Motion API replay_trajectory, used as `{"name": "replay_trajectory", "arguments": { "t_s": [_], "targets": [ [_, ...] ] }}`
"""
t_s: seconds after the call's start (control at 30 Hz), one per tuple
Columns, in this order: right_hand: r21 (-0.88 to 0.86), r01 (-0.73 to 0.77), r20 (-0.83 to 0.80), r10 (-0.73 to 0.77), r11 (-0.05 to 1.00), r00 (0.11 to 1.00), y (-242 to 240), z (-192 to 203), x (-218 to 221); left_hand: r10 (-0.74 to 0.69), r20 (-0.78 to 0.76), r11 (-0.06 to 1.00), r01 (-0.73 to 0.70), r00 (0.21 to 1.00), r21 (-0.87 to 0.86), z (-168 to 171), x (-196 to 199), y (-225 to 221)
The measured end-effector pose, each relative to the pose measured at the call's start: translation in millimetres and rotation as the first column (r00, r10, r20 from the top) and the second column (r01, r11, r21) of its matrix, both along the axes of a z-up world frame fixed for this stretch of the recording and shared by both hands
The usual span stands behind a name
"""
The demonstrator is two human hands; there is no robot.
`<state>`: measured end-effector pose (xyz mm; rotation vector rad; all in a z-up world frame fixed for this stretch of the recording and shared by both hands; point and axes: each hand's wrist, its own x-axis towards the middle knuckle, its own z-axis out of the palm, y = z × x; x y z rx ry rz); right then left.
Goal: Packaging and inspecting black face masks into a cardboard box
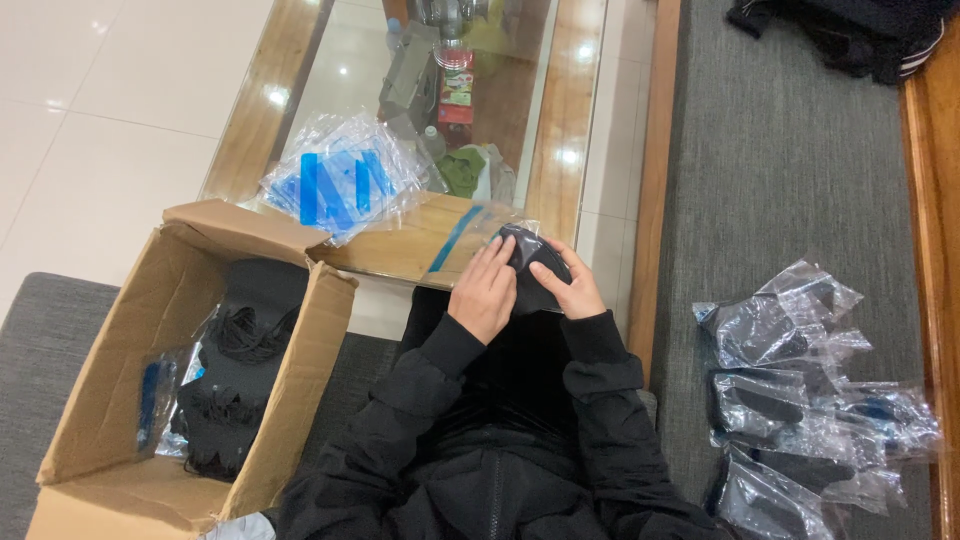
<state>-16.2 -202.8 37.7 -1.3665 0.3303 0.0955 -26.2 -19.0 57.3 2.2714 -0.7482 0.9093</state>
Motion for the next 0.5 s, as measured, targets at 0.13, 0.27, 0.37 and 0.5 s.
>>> {"name": "replay_trajectory", "arguments": {
  "t_s": [0.13,0.27,0.37,0.5],
  "targets": [
    [0.046,0.058,0.001,-0.058,0.997,0.998,5.5,-12.7,-3.1,-0.019,0.024,1.000,0.020,1.000,-0.016,3.7,-8.3,-1.3],
    [0.123,0.147,-0.042,-0.143,0.981,0.989,5.3,-11.9,-5.7,-0.004,-0.027,0.968,-0.003,1.000,-0.252,23.4,-17.7,9.1],
    [0.158,0.176,-0.057,-0.168,0.972,0.984,1.9,3.3,-8.3,-0.032,-0.312,0.747,-0.185,0.950,-0.639,6.9,-29.2,23.2],
    [0.166,0.102,-0.073,-0.091,0.981,0.993,9.9,7.3,-14.7,-0.703,-0.362,-0.009,-0.517,0.612,-0.856,-33.8,-14.5,30.0]
  ]
}}
